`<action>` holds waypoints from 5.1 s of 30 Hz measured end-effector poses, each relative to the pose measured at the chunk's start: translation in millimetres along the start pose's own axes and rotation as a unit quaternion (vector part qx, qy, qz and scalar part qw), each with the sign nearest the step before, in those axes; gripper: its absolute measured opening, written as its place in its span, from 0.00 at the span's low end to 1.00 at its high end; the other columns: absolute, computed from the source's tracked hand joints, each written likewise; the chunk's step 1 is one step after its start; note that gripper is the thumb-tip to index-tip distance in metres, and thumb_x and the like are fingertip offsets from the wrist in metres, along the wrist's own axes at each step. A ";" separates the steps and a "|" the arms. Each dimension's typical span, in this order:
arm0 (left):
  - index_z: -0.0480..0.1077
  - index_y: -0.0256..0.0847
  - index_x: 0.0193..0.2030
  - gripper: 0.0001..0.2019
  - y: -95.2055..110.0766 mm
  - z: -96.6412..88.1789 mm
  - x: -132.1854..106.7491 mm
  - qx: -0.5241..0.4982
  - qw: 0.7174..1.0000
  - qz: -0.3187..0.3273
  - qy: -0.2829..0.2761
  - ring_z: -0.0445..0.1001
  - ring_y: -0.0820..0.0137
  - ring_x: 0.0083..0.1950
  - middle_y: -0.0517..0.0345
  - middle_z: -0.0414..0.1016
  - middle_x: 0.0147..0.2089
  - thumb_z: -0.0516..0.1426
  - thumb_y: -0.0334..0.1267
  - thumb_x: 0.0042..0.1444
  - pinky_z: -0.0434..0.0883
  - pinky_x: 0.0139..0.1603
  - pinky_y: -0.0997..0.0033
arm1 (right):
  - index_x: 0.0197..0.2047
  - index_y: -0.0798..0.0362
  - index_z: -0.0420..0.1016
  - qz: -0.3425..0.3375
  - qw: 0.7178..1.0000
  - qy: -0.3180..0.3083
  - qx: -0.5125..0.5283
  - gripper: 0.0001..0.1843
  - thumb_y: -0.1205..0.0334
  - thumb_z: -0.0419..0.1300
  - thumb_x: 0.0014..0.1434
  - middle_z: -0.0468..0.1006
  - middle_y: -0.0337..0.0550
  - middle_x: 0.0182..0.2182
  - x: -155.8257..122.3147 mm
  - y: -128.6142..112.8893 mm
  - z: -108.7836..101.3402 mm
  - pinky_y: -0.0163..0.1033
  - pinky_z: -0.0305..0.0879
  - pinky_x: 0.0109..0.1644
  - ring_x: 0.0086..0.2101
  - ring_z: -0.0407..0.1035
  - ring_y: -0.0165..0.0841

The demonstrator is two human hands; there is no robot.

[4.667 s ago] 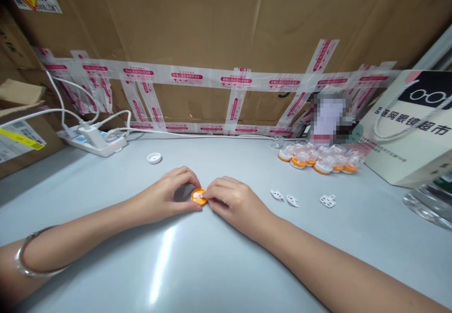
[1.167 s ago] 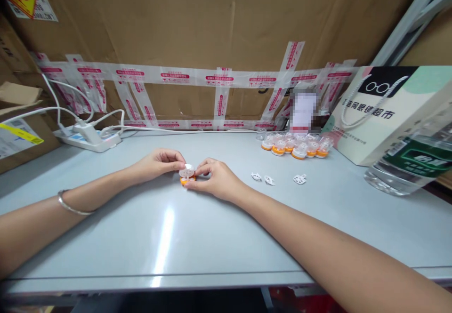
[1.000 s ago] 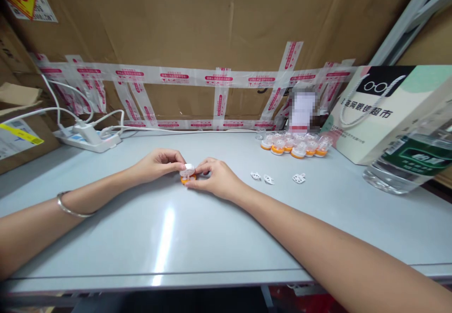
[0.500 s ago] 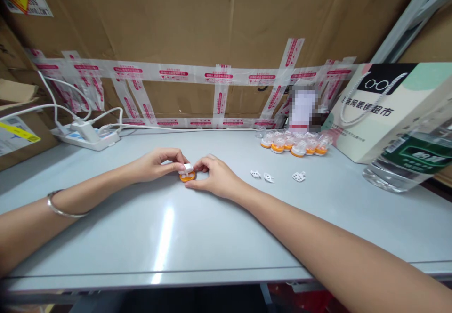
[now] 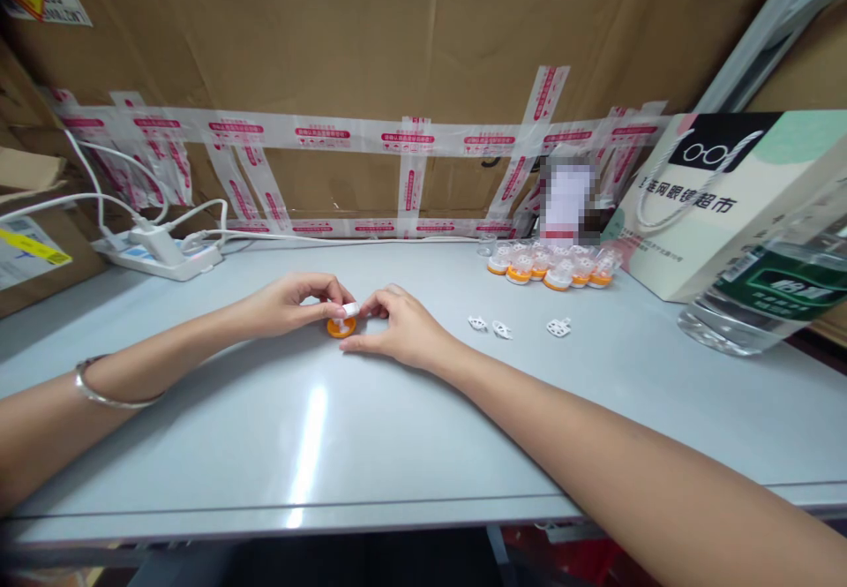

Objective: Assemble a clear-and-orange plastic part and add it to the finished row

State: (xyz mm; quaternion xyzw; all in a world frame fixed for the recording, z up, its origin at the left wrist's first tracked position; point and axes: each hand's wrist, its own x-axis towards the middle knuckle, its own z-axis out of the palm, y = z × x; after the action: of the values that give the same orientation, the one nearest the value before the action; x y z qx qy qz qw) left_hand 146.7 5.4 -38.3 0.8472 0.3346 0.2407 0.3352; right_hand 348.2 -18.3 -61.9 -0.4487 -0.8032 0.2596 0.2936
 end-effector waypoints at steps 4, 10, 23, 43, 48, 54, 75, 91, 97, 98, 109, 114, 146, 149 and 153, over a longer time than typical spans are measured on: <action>0.68 0.36 0.31 0.13 -1.0 1.0 -0.4 -0.035 0.999 -0.024 0.010 0.73 0.70 0.36 0.52 0.76 0.38 0.56 0.46 0.54 0.70 0.39 0.69 | 0.37 0.52 0.69 0.019 0.999 0.014 -0.045 0.30 0.41 0.68 0.36 0.70 0.44 0.38 -0.2 -5.3 4.1 0.41 0.61 0.44 0.40 0.65 0.36; 0.67 0.36 0.31 0.14 -1.9 1.6 -1.7 -0.117 0.990 -0.081 0.019 0.74 0.69 0.35 0.52 0.76 0.36 0.57 0.47 0.53 0.72 0.39 0.66 | 0.35 0.53 0.69 0.015 0.997 0.023 -0.068 0.25 0.43 0.66 0.41 0.70 0.43 0.37 2.9 -7.0 8.3 0.40 0.60 0.42 0.38 0.64 0.34; 0.68 0.35 0.29 0.14 1.5 8.8 -5.4 -0.309 0.937 -0.142 0.077 0.74 0.75 0.36 0.60 0.75 0.32 0.61 0.45 0.49 0.70 0.47 0.68 | 0.37 0.56 0.73 0.056 0.979 0.027 0.196 0.16 0.59 0.66 0.44 0.78 0.43 0.33 5.3 -8.2 7.3 0.36 0.66 0.40 0.33 0.71 0.29; 0.68 0.37 0.31 0.12 11.6 30.4 1.9 -0.268 0.938 -0.105 0.194 0.72 0.71 0.40 0.58 0.74 0.35 0.59 0.45 0.51 0.69 0.47 0.69 | 0.30 0.57 0.76 0.235 0.757 0.080 0.605 0.01 0.69 0.63 0.51 0.79 0.44 0.35 2.4 -17.8 0.7 0.38 0.67 0.55 0.43 0.73 0.32; 0.67 0.37 0.30 0.13 13.9 30.1 0.5 -0.270 0.938 -0.111 0.186 0.71 0.72 0.39 0.58 0.73 0.35 0.59 0.45 0.52 0.67 0.46 0.69 | 0.30 0.57 0.75 0.238 0.757 0.087 0.603 0.02 0.70 0.63 0.50 0.79 0.43 0.36 1.4 -21.1 2.3 0.36 0.67 0.55 0.43 0.73 0.31; 0.64 0.37 0.26 0.14 14.7 32.3 0.6 -0.284 0.938 -0.095 0.175 0.71 0.71 0.40 0.58 0.72 0.35 0.59 0.45 0.51 0.66 0.47 0.68 | 0.30 0.56 0.75 0.242 0.758 0.115 0.595 0.04 0.68 0.65 0.48 0.79 0.43 0.35 -2.1 -26.3 5.3 0.37 0.67 0.55 0.42 0.73 0.30; 0.64 0.36 0.23 0.14 19.1 39.1 -2.9 -0.323 0.915 -0.114 0.212 0.69 0.73 0.38 0.59 0.72 0.34 0.60 0.43 0.52 0.66 0.41 0.72 | 0.26 0.55 0.76 0.229 0.763 0.149 0.586 0.06 0.67 0.69 0.42 0.79 0.39 0.31 -5.3 -26.2 8.1 0.36 0.68 0.52 0.38 0.73 0.28; 0.65 0.36 0.23 0.15 22.3 44.5 -4.8 -0.391 0.889 -0.141 0.193 0.70 0.73 0.39 0.59 0.70 0.32 0.61 0.44 0.51 0.66 0.52 0.66 | 0.26 0.55 0.79 0.223 0.789 0.139 0.555 0.08 0.63 0.71 0.39 0.79 0.40 0.27 -6.6 -30.2 8.6 0.38 0.64 0.53 0.35 0.72 0.29; 0.69 0.37 0.29 0.11 18.8 43.3 -4.8 -0.398 0.890 -0.129 0.180 0.72 0.72 0.41 0.59 0.73 0.34 0.60 0.44 0.52 0.66 0.54 0.64 | 0.25 0.56 0.79 0.224 0.793 0.145 0.547 0.08 0.62 0.71 0.39 0.79 0.39 0.26 -5.8 -30.2 7.4 0.38 0.65 0.52 0.35 0.72 0.29; 0.69 0.37 0.29 0.11 18.3 43.1 -5.0 -0.393 0.892 -0.129 0.180 0.72 0.72 0.40 0.59 0.73 0.34 0.60 0.44 0.52 0.66 0.53 0.64 | 0.25 0.56 0.79 0.225 0.793 0.144 0.547 0.09 0.62 0.71 0.39 0.79 0.40 0.26 -5.7 -30.0 7.4 0.38 0.65 0.52 0.34 0.72 0.28; 0.70 0.37 0.30 0.10 24.0 38.9 -5.3 -0.134 0.954 -0.118 0.241 0.71 0.72 0.36 0.59 0.74 0.32 0.61 0.43 0.50 0.68 0.42 0.70 | 0.27 0.57 0.79 0.228 0.784 0.108 0.567 0.05 0.65 0.69 0.43 0.81 0.43 0.31 -5.6 -26.8 7.4 0.34 0.67 0.52 0.37 0.73 0.28; 0.70 0.39 0.36 0.09 16.3 34.9 -6.4 -0.055 0.967 -0.013 0.248 0.72 0.70 0.40 0.57 0.72 0.37 0.60 0.41 0.51 0.71 0.43 0.70 | 0.27 0.58 0.79 0.232 0.767 0.101 0.590 0.02 0.69 0.66 0.46 0.81 0.44 0.32 -4.8 -28.0 4.0 0.32 0.67 0.51 0.37 0.73 0.27; 0.56 0.42 0.47 0.18 2.7 18.5 -13.5 -0.010 0.994 -0.045 0.095 0.72 0.67 0.43 0.52 0.70 0.43 0.56 0.35 0.49 0.69 0.46 0.62 | 0.23 0.56 0.76 0.412 0.907 0.060 -0.070 0.04 0.64 0.63 0.44 0.74 0.45 0.19 -84.0 59.8 -200.1 0.38 0.58 0.29 0.21 0.66 0.23; 0.56 0.42 0.47 0.19 5.3 18.4 -13.5 -0.006 0.995 -0.047 0.091 0.73 0.67 0.43 0.52 0.71 0.43 0.56 0.35 0.49 0.70 0.46 0.62 | 0.21 0.55 0.77 0.384 0.922 0.022 -0.032 0.03 0.68 0.62 0.43 0.72 0.43 0.16 -81.5 56.5 -185.8 0.35 0.57 0.26 0.19 0.65 0.22; 0.57 0.42 0.48 0.19 5.8 19.1 -14.4 -0.004 0.996 -0.034 0.086 0.73 0.67 0.43 0.52 0.71 0.44 0.56 0.35 0.49 0.69 0.47 0.60 | 0.12 0.59 0.74 0.313 0.933 0.177 0.027 0.07 0.77 0.64 0.34 0.69 0.44 0.10 -72.4 44.3 -169.9 0.34 0.52 0.21 0.13 0.62 0.22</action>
State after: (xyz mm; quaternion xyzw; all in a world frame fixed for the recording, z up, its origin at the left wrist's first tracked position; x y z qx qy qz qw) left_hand 151.6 -16.0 -49.3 0.8100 0.3902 0.3025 0.3164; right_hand 523.9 -35.0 8.4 -0.7080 -0.5500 0.2760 0.3465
